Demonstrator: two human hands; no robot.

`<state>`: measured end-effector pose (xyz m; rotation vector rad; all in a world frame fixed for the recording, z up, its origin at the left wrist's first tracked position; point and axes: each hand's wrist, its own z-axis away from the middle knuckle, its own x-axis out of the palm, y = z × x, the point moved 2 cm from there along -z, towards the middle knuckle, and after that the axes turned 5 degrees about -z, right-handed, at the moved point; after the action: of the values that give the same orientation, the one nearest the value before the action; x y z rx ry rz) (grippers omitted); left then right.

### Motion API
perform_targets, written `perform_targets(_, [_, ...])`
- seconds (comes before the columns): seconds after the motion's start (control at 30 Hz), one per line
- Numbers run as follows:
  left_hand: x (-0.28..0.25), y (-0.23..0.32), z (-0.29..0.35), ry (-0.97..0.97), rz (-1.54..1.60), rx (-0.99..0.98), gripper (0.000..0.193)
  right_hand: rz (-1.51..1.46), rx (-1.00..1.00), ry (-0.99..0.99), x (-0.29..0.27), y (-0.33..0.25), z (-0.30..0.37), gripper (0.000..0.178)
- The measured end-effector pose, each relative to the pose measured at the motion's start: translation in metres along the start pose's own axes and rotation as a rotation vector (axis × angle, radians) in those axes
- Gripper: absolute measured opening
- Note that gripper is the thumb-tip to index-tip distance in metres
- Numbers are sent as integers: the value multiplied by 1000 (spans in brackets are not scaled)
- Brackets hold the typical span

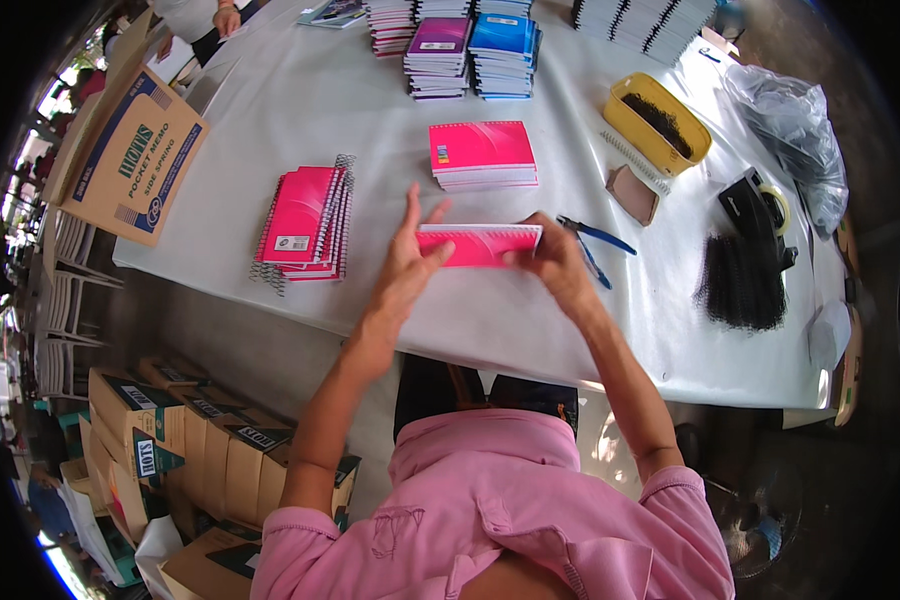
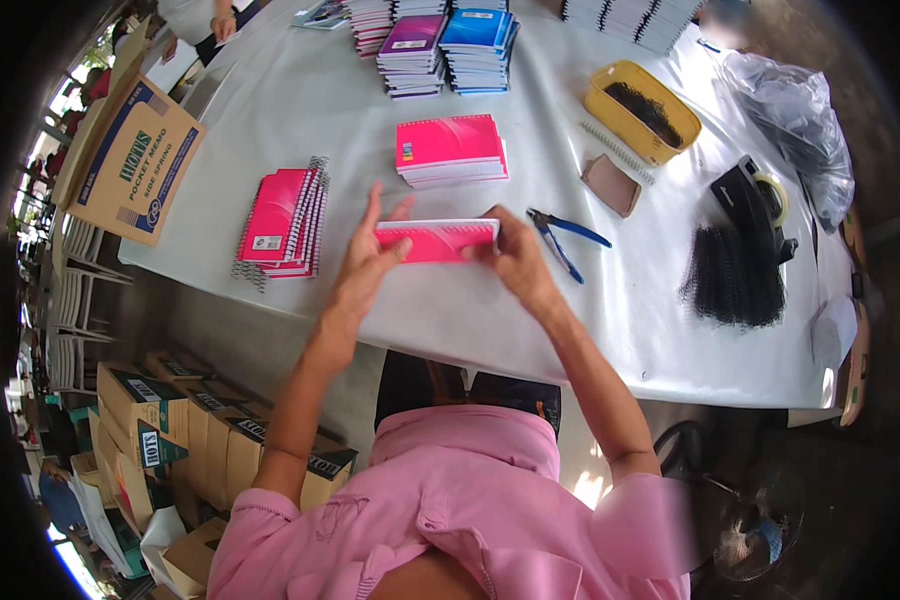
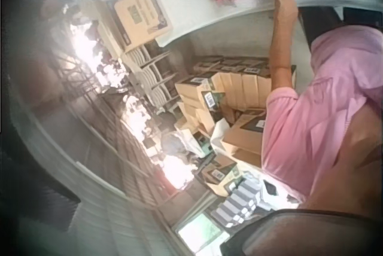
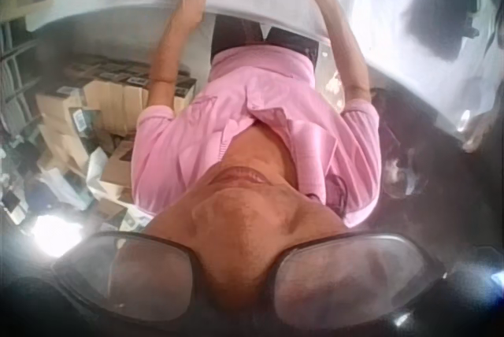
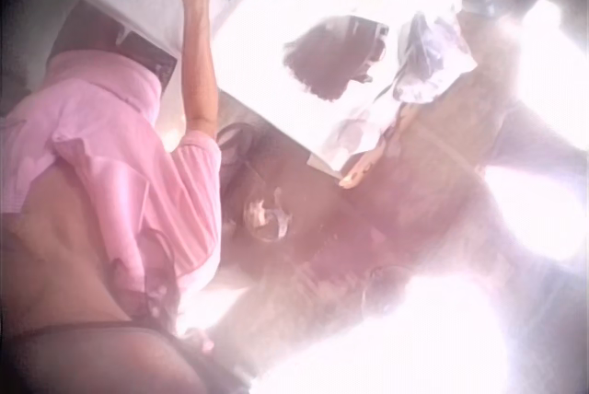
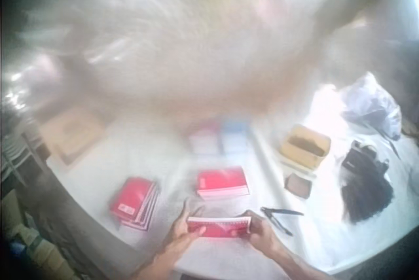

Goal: The person assembles spiral-bound notebooks by inserting a metal coil into the punched holes of a pink notebook cover and pages. They use pliers to secure the ends of the coil and a small block to smooth the binding. The finished notebooks are stacked on the table.

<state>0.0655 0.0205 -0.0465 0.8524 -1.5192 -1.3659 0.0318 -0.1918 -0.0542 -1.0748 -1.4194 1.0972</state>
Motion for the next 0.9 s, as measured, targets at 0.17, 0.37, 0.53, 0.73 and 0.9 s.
perform_targets(0.17, [10,-9,12,40,-178,155,92,251,32,44,16,-4,8,23])
perform_targets(0.37, [31,50,14,226,-1222,658,85,175,8,-7,19,8,8,20])
perform_targets(0.53, [46,19,-10,-238,-1527,291,66,528,-141,-88,3,-11,5,34])
perform_targets(0.73, [60,35,-8,-300,-1397,323,59,1254,-685,603,-281,-59,35,27])
perform_targets(0.9, [49,21,-8,-172,-1477,396,60,2106,93,907,-307,-41,54,46])
